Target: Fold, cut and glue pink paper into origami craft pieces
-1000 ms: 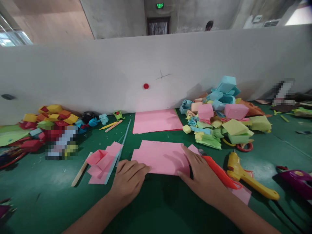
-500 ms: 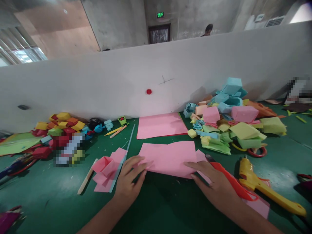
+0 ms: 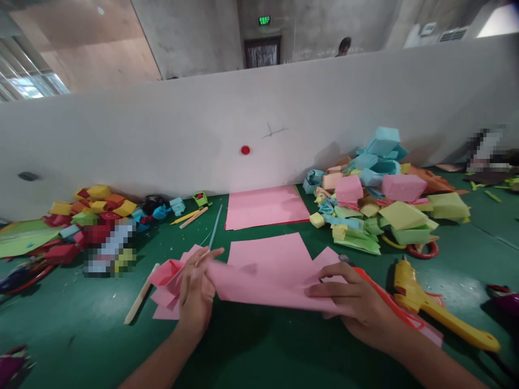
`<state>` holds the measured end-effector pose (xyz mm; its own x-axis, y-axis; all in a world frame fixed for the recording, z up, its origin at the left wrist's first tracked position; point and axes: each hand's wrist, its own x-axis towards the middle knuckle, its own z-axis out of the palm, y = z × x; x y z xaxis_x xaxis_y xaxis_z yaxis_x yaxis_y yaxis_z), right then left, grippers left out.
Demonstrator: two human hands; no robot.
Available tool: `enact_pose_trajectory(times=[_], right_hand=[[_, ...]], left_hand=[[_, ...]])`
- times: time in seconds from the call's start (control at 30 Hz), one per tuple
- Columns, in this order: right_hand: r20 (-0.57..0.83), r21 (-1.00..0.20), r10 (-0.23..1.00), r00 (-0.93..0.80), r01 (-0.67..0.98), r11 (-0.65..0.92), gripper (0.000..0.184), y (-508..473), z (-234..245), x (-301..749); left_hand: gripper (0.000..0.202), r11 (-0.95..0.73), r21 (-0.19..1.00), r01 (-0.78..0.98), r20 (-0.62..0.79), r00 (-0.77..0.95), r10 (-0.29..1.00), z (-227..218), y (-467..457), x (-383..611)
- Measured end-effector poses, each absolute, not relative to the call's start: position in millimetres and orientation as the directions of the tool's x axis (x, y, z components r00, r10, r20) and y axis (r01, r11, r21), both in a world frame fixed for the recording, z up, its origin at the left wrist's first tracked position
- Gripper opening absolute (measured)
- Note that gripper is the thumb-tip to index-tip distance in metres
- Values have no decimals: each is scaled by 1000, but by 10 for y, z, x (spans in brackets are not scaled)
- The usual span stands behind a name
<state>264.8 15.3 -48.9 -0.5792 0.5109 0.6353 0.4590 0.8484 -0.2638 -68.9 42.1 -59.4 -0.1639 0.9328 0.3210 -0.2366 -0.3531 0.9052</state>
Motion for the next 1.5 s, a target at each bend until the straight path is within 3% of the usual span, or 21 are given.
enact_pose_trajectory(times=[0.13, 0.33, 0.47, 0.6, 0.83, 1.03, 1.3, 1.5], right_hand=[[549, -298, 538, -640, 451, 841, 39, 177, -497, 2737], [496, -262, 511, -701, 441, 859, 33, 236, -522, 2796], [508, -324, 522, -686, 409, 853, 34, 266, -477, 2788], [523, -380, 570, -634, 425, 822, 36, 282, -456, 2844], [426, -308, 763, -487, 715, 628, 35, 328, -527, 2993], [331, -207, 881, -338, 885, 417, 48, 321, -562, 2932], [302, -13, 876, -375, 917, 398, 47, 292, -722, 3034], [288, 5, 900, -328, 940, 341, 51, 297, -722, 3098]], left_hand=[[28, -435, 894, -108, 437, -9, 899, -580, 385, -745], [11, -483, 866, 131, 411, 366, 835, -483, 288, -722], [22, -628, 757, 180, 438, 574, 692, -395, 291, -672], [30, -645, 743, 177, 380, 683, 624, -369, 314, -651], [64, -707, 519, 481, 225, 721, 655, -437, 280, -607], [57, -721, 365, 588, 137, 733, 667, -380, 218, -529], [50, -660, 312, 683, 137, 655, 743, -397, 216, -503], [50, -667, 328, 669, 146, 662, 735, -401, 228, -503]])
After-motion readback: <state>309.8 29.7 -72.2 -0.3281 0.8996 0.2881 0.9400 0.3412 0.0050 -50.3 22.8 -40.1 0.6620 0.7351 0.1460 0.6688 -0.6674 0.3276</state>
